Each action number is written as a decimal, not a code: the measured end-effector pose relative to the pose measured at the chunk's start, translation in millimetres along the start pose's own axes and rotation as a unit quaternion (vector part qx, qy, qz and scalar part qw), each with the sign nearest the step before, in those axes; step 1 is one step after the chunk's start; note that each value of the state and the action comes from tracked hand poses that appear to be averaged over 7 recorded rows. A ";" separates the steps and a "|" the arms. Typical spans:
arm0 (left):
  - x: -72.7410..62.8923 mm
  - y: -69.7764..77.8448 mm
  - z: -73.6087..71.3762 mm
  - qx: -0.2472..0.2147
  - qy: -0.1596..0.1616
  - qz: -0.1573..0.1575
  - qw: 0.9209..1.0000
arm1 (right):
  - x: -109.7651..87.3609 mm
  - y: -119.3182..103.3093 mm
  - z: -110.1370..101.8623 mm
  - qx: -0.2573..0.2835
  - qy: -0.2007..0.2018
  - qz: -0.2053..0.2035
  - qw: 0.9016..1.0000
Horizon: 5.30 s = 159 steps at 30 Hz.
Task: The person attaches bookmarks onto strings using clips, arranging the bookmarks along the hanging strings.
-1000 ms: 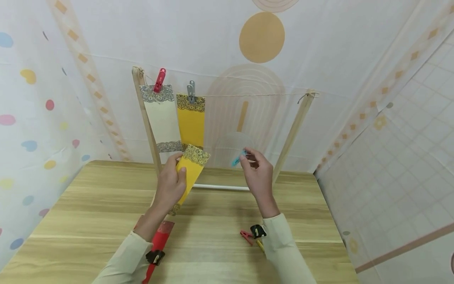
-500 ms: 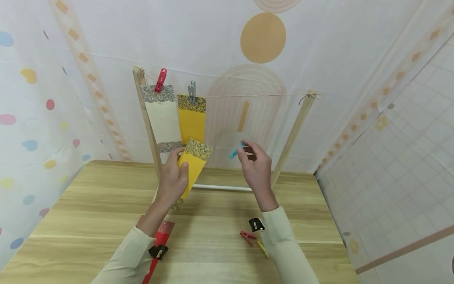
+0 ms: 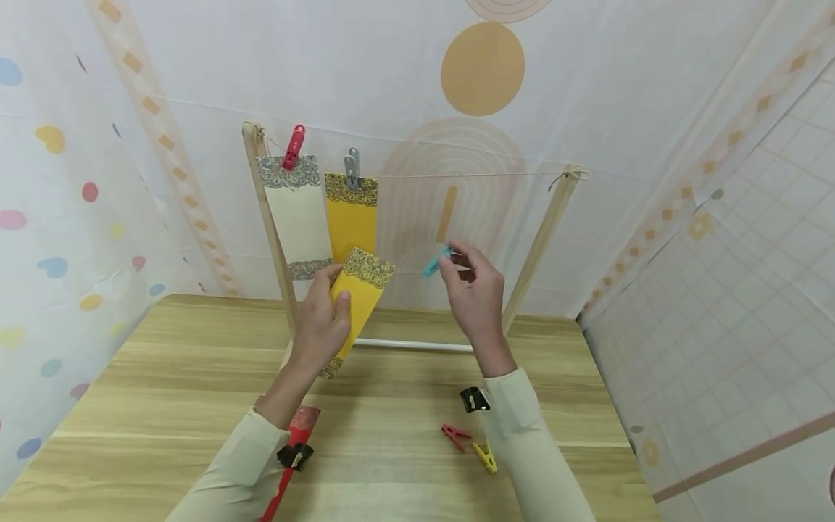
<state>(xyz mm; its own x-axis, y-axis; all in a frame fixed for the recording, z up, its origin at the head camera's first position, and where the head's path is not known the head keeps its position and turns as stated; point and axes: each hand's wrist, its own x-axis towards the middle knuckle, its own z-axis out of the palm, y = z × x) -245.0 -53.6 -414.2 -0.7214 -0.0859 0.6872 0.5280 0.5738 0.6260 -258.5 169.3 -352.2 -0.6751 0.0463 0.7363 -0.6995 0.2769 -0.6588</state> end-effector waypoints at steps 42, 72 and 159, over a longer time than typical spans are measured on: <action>18.9 18.0 6.1 -0.024 -0.004 0.012 1.000 | 25.7 -18.9 0.3 0.023 -0.008 -0.022 0.999; 36.1 32.2 7.1 -0.036 0.012 0.036 0.999 | 44.5 -32.5 -3.7 0.020 -0.005 -0.046 0.999; 84.3 58.6 11.3 -0.056 0.039 0.015 0.998 | 104.2 -69.8 2.1 0.011 -0.022 -0.084 0.996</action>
<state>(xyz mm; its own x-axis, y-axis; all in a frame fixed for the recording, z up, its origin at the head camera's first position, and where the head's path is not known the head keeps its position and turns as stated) -279.9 -18.0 -323.8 -0.6701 -0.1355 0.7298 0.5982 0.4835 0.6391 -280.6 152.7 -229.9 -0.5566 -0.0409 0.8297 -0.8084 0.2568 -0.5297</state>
